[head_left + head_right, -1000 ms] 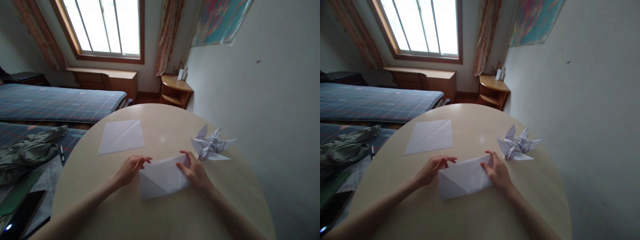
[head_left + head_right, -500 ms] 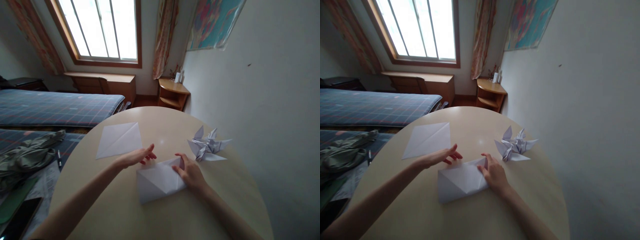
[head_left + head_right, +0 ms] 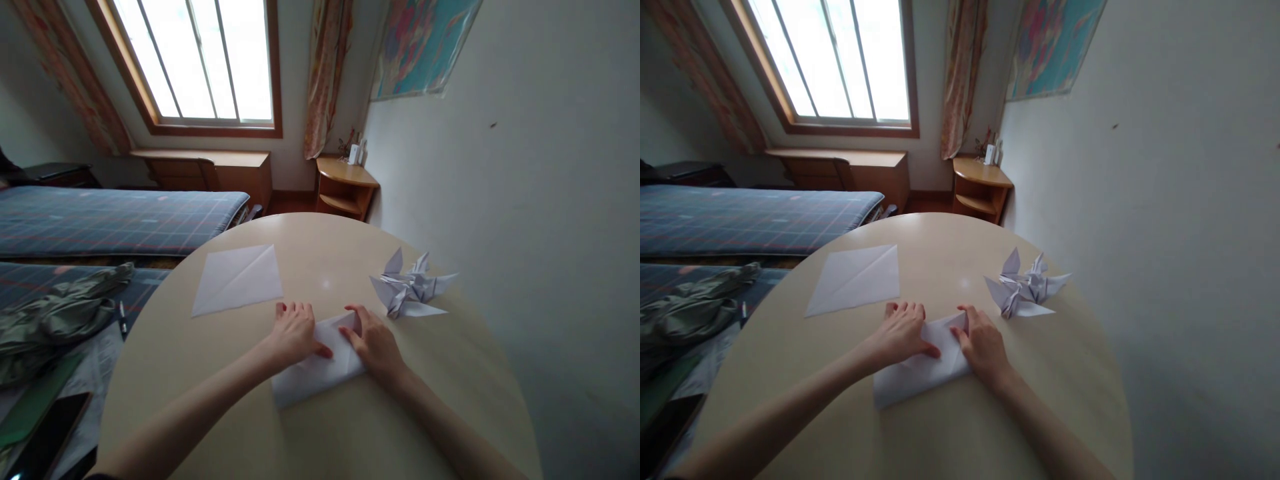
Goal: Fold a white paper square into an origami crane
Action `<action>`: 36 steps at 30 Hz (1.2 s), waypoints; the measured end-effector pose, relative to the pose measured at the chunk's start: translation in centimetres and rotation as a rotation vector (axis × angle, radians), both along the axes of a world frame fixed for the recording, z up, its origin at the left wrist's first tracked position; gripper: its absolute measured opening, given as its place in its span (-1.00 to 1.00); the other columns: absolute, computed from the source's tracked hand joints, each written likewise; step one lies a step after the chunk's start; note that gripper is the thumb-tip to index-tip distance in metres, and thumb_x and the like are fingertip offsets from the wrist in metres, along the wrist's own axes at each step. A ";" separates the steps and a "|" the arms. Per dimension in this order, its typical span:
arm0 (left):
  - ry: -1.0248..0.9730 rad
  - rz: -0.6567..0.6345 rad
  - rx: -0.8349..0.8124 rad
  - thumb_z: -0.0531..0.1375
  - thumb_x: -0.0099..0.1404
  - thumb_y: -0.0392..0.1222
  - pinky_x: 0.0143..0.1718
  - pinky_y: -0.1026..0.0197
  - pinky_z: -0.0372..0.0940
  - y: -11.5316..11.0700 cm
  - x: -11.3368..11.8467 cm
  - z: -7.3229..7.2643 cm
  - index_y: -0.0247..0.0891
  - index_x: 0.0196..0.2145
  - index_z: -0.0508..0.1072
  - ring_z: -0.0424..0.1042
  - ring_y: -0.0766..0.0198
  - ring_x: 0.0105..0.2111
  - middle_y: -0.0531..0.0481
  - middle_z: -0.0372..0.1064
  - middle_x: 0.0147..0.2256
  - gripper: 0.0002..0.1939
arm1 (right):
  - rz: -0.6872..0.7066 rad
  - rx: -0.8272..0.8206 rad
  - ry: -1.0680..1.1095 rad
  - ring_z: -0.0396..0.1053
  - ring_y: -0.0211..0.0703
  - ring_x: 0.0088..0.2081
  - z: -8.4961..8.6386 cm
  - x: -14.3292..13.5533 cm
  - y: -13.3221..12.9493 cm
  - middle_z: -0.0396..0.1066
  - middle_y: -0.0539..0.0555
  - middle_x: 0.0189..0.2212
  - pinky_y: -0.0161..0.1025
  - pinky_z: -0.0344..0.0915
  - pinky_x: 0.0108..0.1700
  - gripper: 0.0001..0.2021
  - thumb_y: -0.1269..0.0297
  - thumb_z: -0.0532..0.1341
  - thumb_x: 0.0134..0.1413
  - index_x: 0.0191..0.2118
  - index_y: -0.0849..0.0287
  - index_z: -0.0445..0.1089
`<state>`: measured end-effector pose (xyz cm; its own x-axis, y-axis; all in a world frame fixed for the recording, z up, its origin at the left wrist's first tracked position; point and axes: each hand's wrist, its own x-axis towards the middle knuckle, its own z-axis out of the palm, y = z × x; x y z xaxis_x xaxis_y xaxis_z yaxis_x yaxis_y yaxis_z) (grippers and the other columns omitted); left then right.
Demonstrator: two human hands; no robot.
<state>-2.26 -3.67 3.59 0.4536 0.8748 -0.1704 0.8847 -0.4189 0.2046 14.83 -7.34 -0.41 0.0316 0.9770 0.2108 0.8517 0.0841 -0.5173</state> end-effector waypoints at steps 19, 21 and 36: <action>-0.551 -0.013 -0.506 0.24 -0.01 0.09 -0.51 0.29 0.18 0.8 -1.8 -1.5 -0.31 -0.27 0.42 0.42 0.09 -0.37 -0.07 0.44 -0.36 -0.55 | 0.040 0.385 0.060 0.24 0.05 -0.03 0.0 0.5 0.1 0.32 0.20 -0.09 0.04 0.18 0.03 -0.65 0.27 0.09 0.10 0.03 0.16 0.19; -0.721 0.011 -0.545 0.23 0.02 0.04 -0.48 0.29 0.22 0.7 -2.0 -2.0 -0.33 -0.23 0.42 0.42 0.12 -0.34 -0.09 0.45 -0.31 -0.56 | 0.021 0.427 0.118 0.16 0.06 0.06 0.2 0.4 0.1 0.25 0.21 -0.01 0.09 0.09 0.10 -0.61 0.25 0.09 0.10 0.06 0.15 0.15; -1.340 0.278 -0.417 0.21 0.12 0.01 -0.34 0.23 0.34 -1.2 -1.7 -3.0 -0.34 -0.19 0.33 0.42 0.17 -0.31 -0.10 0.43 -0.28 -0.60 | 0.170 -0.328 1.110 0.31 -0.11 -0.38 2.0 -2.6 0.0 0.39 0.05 -0.49 -0.24 0.24 -0.35 -0.60 0.00 0.28 -0.17 -0.31 0.25 0.40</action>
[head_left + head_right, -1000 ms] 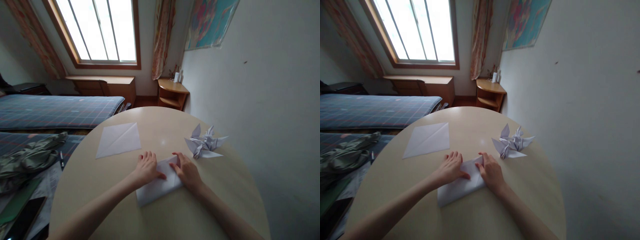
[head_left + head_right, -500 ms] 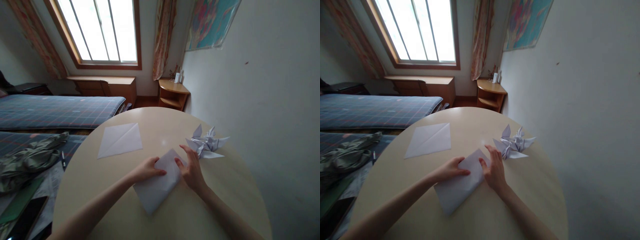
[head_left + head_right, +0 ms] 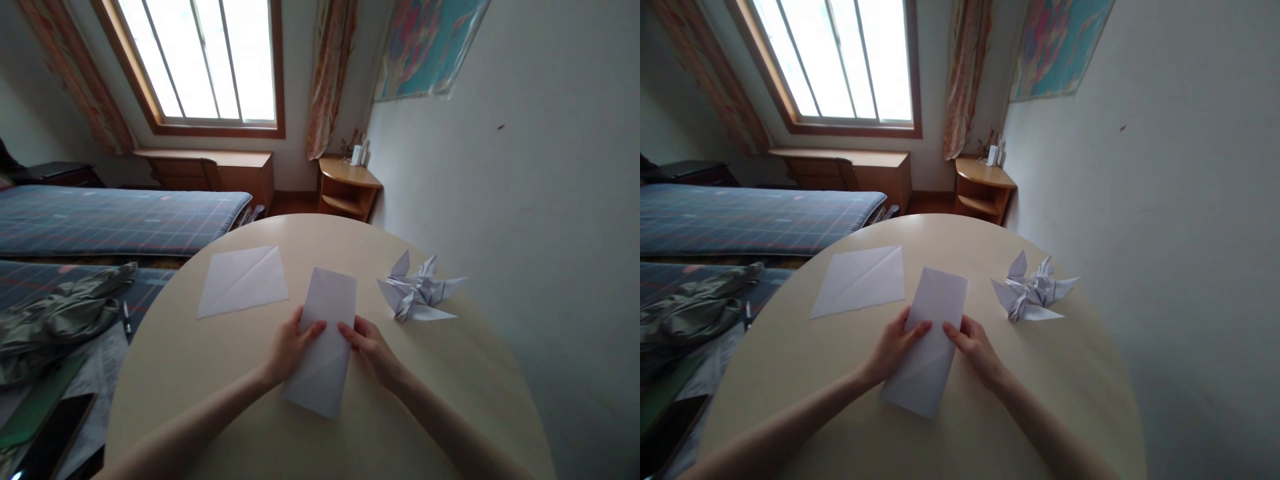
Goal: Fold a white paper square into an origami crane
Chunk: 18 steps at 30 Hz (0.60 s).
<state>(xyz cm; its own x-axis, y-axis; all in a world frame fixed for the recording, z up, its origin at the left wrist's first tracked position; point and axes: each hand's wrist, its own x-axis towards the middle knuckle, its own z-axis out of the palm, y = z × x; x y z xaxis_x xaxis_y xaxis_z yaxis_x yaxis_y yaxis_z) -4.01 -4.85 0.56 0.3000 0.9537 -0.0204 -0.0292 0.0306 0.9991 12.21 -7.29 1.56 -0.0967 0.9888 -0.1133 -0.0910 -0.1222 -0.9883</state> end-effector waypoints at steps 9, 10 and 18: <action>-0.141 0.005 -0.174 0.26 0.04 0.09 -0.65 0.40 0.11 -1.0 -0.4 -0.9 -0.31 -0.47 0.27 0.29 0.40 -0.61 0.10 0.29 -0.56 -0.61 | -0.079 -0.081 0.157 0.37 -0.07 -0.37 -0.3 1.3 -0.1 0.49 0.08 -0.46 -0.19 0.26 -0.28 -0.67 0.14 0.37 -0.32 -0.38 0.25 0.49; -0.145 0.015 -0.187 0.27 0.03 0.08 -0.67 0.41 0.07 -1.0 -0.4 -1.0 -0.32 -0.49 0.28 0.25 0.43 -0.64 0.12 0.27 -0.58 -0.60 | -0.076 -0.093 0.166 0.38 -0.07 -0.38 -0.3 1.4 -0.1 0.50 0.09 -0.46 -0.19 0.27 -0.28 -0.67 0.14 0.38 -0.34 -0.38 0.25 0.49; -0.073 0.031 -0.227 0.25 0.04 0.11 -0.71 0.39 -0.04 -1.1 -0.4 -1.8 -0.34 -0.52 0.36 0.12 0.47 -0.71 0.14 0.18 -0.66 -0.60 | -0.044 -0.195 0.199 0.43 -0.10 -0.42 -1.3 2.2 0.1 0.52 0.11 -0.43 -0.18 0.32 -0.30 -0.65 0.18 0.42 -0.36 -0.36 0.26 0.50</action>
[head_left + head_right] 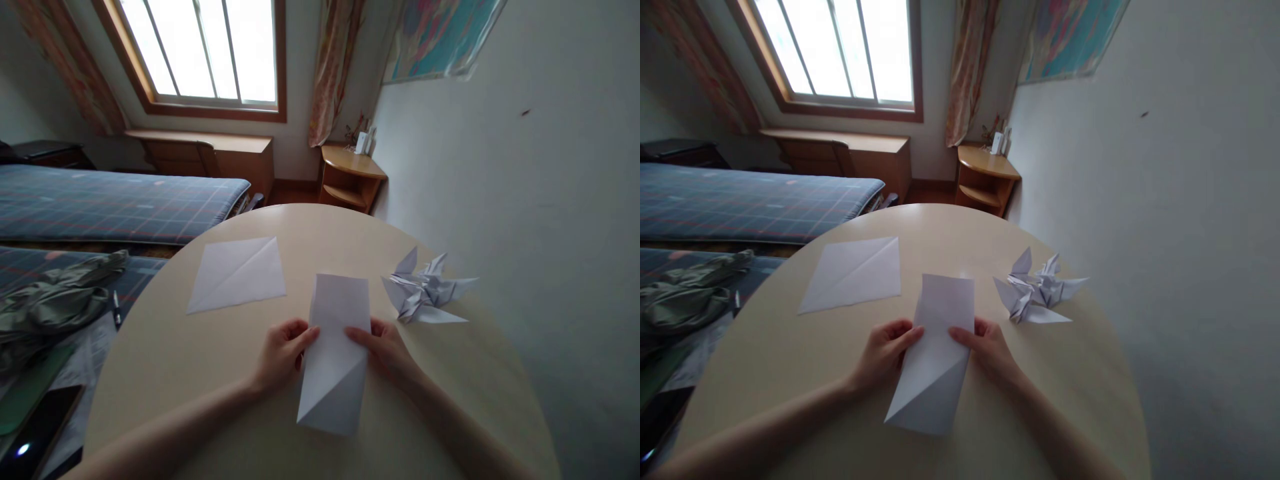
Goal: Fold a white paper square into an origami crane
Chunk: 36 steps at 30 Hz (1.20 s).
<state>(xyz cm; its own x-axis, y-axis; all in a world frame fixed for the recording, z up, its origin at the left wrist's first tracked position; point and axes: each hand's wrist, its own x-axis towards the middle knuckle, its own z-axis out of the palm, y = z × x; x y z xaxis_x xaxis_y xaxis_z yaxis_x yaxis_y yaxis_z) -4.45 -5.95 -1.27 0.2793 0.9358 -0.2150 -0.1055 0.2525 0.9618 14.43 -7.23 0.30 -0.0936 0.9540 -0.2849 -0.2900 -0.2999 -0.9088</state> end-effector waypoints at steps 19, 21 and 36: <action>-0.019 -0.004 0.020 0.24 0.06 0.08 -0.70 0.41 -0.05 -0.3 0.1 0.6 -0.37 -0.51 0.44 0.07 0.49 -0.69 0.13 0.15 -0.68 -0.62 | -0.050 -0.016 -0.044 0.46 -0.06 -0.40 -0.1 -0.2 0.0 0.53 0.14 -0.36 -0.17 0.37 -0.32 -0.63 0.19 0.42 -0.38 -0.34 0.26 0.48; -0.017 -0.001 0.022 0.24 0.06 0.08 -0.70 0.41 -0.06 -0.3 0.1 0.6 -0.36 -0.53 0.44 0.06 0.49 -0.70 0.14 0.14 -0.69 -0.62 | -0.049 -0.015 -0.049 0.46 -0.06 -0.40 0.0 -0.2 -0.1 0.53 0.14 -0.36 -0.17 0.37 -0.31 -0.63 0.20 0.42 -0.37 -0.33 0.26 0.48; 0.017 -0.036 0.065 0.22 0.08 0.08 -0.74 0.41 -0.07 -0.2 -0.1 0.5 -0.34 -0.55 0.40 0.11 0.47 -0.75 0.15 0.16 -0.73 -0.63 | -0.026 -0.017 -0.021 0.45 -0.09 -0.44 0.1 -0.1 0.1 0.53 0.13 -0.39 -0.20 0.34 -0.35 -0.65 0.22 0.42 -0.37 -0.35 0.27 0.48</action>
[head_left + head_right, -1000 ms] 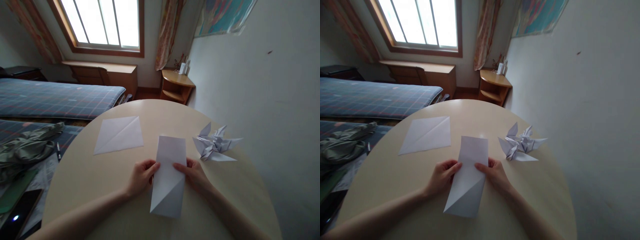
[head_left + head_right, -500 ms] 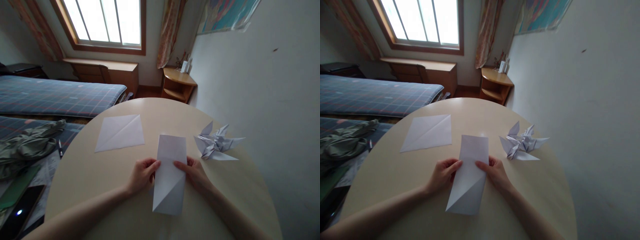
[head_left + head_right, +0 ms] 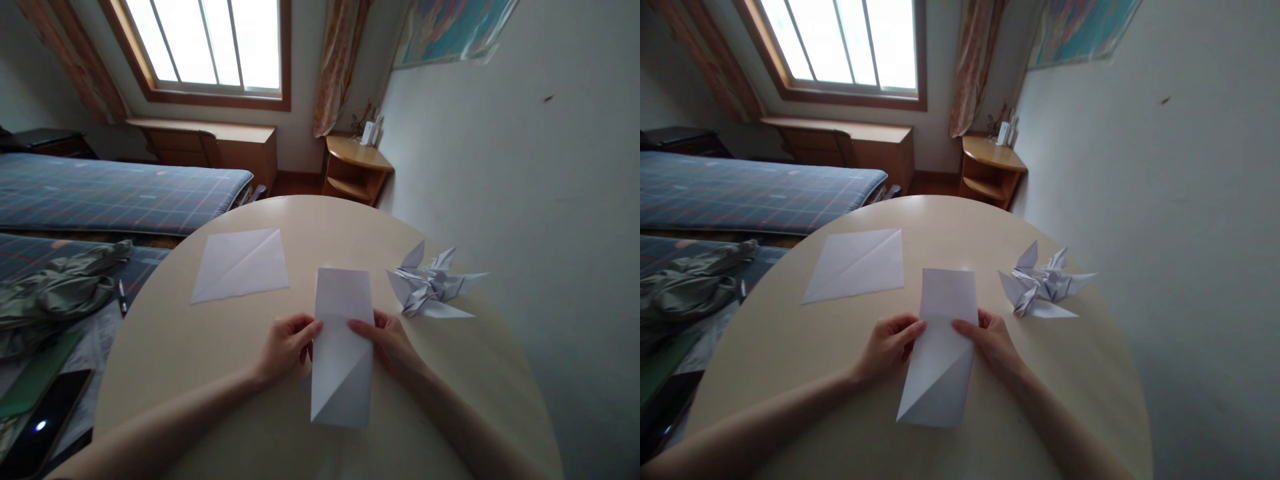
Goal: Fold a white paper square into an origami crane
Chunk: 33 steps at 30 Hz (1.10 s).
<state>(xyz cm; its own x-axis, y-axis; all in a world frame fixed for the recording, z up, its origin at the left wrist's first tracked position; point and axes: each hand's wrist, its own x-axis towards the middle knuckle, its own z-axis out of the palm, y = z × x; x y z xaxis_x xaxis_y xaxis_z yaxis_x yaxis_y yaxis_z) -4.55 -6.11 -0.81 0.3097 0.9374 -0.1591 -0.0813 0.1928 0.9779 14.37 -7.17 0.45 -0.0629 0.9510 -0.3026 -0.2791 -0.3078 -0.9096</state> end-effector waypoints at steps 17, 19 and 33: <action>-0.061 -0.055 -0.029 0.18 0.18 0.06 -0.82 0.42 -0.03 0.3 -0.2 -1.0 -0.32 -0.44 0.37 0.15 0.44 -0.83 0.19 0.15 -0.79 -0.67 | 0.062 -0.024 -0.002 0.33 -0.22 -0.55 0.8 0.7 0.2 0.43 0.06 -0.55 -0.32 0.22 -0.52 -0.67 0.12 0.37 -0.30 -0.40 0.27 0.45; -0.040 -0.041 -0.009 0.18 0.17 0.07 -0.84 0.43 -0.06 0.3 -0.2 -0.8 -0.32 -0.47 0.37 0.14 0.45 -0.84 0.20 0.14 -0.80 -0.65 | 0.049 -0.049 -0.039 0.28 -0.26 -0.59 0.8 1.2 0.4 0.38 0.03 -0.61 -0.33 0.18 -0.55 -0.68 0.11 0.39 -0.35 -0.49 0.27 0.43; 0.057 -0.017 0.106 0.16 0.16 0.11 -0.83 0.43 -0.04 0.1 -0.3 0.1 -0.32 -0.51 0.35 0.17 0.44 -0.83 0.17 0.18 -0.79 -0.61 | -0.007 0.024 -0.301 0.11 -0.41 -0.68 1.1 2.3 0.8 0.27 -0.06 -0.74 -0.37 0.00 -0.61 -0.63 0.07 0.44 -0.49 -0.66 0.24 0.35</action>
<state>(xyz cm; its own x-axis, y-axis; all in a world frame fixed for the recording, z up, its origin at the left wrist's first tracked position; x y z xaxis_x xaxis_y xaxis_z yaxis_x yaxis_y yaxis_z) -4.82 -6.02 -0.66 0.3189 0.9446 -0.0776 -0.0223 0.0894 0.9957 16.63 -6.38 1.57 0.0328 0.9582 -0.2842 0.0017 -0.2845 -0.9587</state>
